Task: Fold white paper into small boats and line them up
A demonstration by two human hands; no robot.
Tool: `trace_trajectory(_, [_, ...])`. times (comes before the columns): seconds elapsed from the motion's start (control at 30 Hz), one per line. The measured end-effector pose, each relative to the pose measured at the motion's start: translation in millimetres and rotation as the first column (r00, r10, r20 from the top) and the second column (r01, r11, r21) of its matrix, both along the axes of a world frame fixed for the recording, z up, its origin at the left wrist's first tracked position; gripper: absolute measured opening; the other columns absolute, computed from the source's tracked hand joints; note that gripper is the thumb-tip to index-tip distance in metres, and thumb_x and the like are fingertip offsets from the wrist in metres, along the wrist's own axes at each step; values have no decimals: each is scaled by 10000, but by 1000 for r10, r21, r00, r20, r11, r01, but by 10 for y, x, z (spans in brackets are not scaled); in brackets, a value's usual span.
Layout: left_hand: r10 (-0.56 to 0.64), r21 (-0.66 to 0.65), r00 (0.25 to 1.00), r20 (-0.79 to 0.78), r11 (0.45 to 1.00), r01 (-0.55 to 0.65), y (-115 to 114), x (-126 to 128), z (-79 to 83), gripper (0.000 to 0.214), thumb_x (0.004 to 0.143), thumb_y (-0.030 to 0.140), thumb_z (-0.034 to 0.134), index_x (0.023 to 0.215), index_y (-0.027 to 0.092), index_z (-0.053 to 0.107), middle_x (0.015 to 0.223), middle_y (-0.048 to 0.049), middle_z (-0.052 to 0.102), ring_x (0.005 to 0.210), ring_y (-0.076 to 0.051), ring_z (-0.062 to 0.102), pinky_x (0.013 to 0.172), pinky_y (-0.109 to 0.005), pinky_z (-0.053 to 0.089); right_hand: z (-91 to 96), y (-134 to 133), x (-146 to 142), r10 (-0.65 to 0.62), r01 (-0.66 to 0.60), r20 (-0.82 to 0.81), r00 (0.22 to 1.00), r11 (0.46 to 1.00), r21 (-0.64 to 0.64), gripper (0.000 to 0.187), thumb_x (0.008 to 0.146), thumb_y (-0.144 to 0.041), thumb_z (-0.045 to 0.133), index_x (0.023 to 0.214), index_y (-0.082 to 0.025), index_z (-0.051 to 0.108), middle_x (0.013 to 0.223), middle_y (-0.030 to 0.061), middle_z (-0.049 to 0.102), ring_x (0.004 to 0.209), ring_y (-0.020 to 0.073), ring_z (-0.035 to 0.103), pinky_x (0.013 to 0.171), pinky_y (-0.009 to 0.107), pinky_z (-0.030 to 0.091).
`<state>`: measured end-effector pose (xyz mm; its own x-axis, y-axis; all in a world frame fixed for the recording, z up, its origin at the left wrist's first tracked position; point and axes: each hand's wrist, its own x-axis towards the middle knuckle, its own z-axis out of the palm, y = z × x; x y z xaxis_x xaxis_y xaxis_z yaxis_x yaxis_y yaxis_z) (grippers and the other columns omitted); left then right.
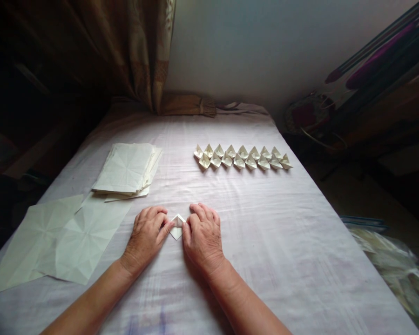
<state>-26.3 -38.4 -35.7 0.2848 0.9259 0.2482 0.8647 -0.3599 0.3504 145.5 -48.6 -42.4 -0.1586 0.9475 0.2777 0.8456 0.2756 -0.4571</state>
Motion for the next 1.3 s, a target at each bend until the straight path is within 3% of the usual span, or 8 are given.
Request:
trace_trajectory(0.77, [55,-1,996,-65,999,-55,-6,73,2,129,921,249,525,818,188,572,1079,-101,623,1018,-266,533,899,-427,438,7,73,-39,-58,57,-36,998,998,-18,140,893,-234,574,757,-205,588,1147,89,653,1117,251,538,966,427,317])
trace_trajectory(1.07, [90,-87,996,-9,992,-91,8,3,-15,43,884,226,571,844,210,564,1247,-100,593,1207,-278,496,1014,-465,381,-5,71,-15,-71,65,-96,993,996,-65,94,884,-249,581,794,-222,589,1161,84,641,1147,262,529,961,432,334])
trace_trajectory(1.13, [93,-87,996,0,992,-92,0,-12,-25,27,887,221,568,893,214,593,1277,-103,583,1242,-280,482,1036,-479,367,-2,78,-11,-71,63,-108,992,995,-75,96,878,-256,592,787,-225,593,1155,79,643,1140,264,533,956,434,338])
trace_trajectory(1.3, [-15,-24,1000,21,1000,15,-15,-26,-52,268,919,189,533,1119,310,665,1443,-75,471,1336,-273,408,1087,-514,323,7,90,-16,-73,65,-104,992,995,-82,120,869,-274,608,759,-227,596,1143,76,647,1127,264,539,947,442,343])
